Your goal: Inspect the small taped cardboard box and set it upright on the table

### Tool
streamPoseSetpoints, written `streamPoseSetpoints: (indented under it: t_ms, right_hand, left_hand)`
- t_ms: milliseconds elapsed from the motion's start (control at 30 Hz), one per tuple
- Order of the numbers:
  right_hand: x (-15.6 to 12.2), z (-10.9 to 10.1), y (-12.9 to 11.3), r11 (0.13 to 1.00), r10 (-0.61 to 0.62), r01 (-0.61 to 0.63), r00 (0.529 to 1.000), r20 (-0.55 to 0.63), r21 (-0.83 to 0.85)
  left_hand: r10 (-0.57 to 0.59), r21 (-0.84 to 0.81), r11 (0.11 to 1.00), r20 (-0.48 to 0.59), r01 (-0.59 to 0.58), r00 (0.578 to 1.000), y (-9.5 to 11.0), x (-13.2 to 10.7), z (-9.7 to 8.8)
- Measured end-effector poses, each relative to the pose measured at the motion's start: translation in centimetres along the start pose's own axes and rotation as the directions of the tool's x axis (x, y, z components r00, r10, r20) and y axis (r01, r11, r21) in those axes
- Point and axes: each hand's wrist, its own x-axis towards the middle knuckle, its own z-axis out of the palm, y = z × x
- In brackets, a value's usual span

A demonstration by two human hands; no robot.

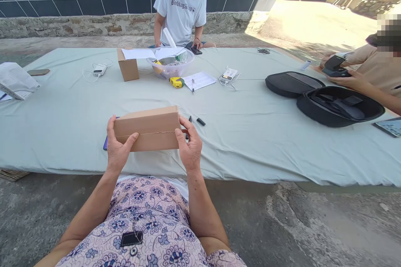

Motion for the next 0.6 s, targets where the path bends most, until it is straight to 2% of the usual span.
streamPoseSetpoints:
  t_ms: [167, 267, 433, 533, 600]
  right_hand:
    - [-0.1, -0.2, -0.5, 0.989, -0.143, 0.142, 0.989, 0.030, 0.036]
    - [0.0, -0.4, -0.5, 0.979, -0.206, 0.204, 0.974, 0.091, 0.030]
    - [0.1, -1.1, -0.8, 0.942, -0.326, 0.334, 0.915, 0.239, 0.007]
    - [0.2, -1.3, -1.0, 0.930, -0.341, 0.366, 0.899, 0.273, -0.044]
    - [0.2, -1.3, -1.1, 0.927, -0.337, 0.368, 0.902, 0.268, -0.072]
  left_hand:
    - [-0.138, -0.085, 0.986, 0.034, 0.140, 0.990, -0.5, 0.5, -0.3]
    - [-0.174, -0.147, 0.973, 0.036, 0.178, 0.984, -1.3, 0.9, -0.2]
    - [-0.233, -0.243, 0.936, 0.107, 0.253, 0.966, -2.0, 1.4, -0.2]
    - [-0.211, -0.165, 0.956, 0.178, 0.240, 0.961, -2.0, 1.5, -0.4]
    - [-0.141, -0.029, 0.989, 0.179, 0.148, 0.974, -1.9, 1.5, -0.7]
